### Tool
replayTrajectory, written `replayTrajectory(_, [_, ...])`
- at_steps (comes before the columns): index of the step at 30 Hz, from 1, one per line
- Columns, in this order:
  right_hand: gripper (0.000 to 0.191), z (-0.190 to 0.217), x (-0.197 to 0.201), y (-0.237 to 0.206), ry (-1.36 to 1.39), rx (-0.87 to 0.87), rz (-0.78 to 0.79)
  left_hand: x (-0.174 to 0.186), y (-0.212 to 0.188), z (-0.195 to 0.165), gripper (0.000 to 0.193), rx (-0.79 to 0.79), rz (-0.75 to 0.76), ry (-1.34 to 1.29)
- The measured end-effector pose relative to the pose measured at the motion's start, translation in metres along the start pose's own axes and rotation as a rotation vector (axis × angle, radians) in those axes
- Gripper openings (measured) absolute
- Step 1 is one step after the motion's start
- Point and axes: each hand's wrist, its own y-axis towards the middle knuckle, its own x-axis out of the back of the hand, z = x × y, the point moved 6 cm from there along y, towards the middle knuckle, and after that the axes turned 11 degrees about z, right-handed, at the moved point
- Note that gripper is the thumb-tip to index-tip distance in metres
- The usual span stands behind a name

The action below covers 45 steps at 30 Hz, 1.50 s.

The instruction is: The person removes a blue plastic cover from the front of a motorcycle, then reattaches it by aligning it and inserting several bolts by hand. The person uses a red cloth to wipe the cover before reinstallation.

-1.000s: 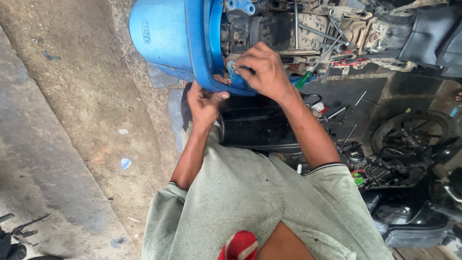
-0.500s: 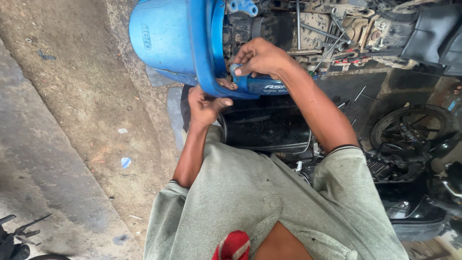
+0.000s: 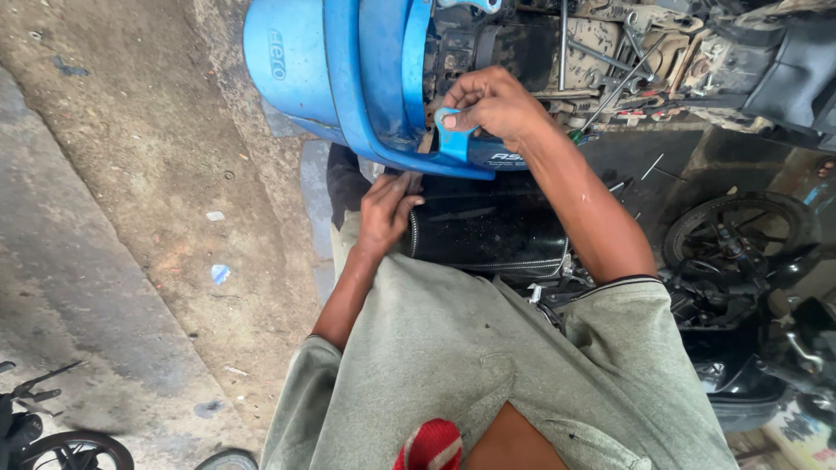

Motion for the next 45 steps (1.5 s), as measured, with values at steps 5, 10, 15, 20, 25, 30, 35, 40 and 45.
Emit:
replayTrajectory(5, [0.012,0.001,-0.001,0.0,0.064,-0.001,0.028,-0.003,-0.011,0.012,0.045,-0.07,-0.002,0.0])
replayTrajectory(10, [0.013,0.008,-0.006,-0.001,0.095,-0.016,0.058,-0.001,-0.01,0.01,0.051,-0.058,-0.052,-0.022])
replayTrajectory(15, [0.012,0.022,-0.015,-0.004,0.037,-0.003,0.047,0.003,-0.007,0.001,0.051,-0.065,-0.125,0.059])
replayTrajectory(20, [0.015,0.032,-0.024,-0.006,-0.232,0.086,-0.011,0.004,-0.006,-0.001,0.052,-0.048,-0.146,-0.029])
replayTrajectory(25, [0.016,0.027,-0.023,-0.014,-0.317,0.145,-0.112,0.0,-0.006,-0.006,0.047,-0.047,-0.187,-0.076])
replayTrajectory(30, [0.019,0.039,-0.02,-0.015,-0.296,0.319,-0.122,0.004,-0.006,-0.008,0.048,-0.021,-0.221,-0.052])
replayTrajectory(35, [0.018,0.043,-0.019,-0.014,-0.288,0.286,-0.106,0.008,-0.007,-0.009,0.04,-0.022,-0.246,-0.024])
replayTrajectory(40, [0.016,0.031,-0.019,-0.019,-0.118,0.221,-0.094,0.005,-0.009,-0.007,0.035,0.04,-0.217,-0.03])
replayTrajectory(45, [0.021,0.023,-0.009,-0.021,0.044,0.254,-0.063,0.004,-0.01,-0.006,0.04,0.061,-0.201,-0.077])
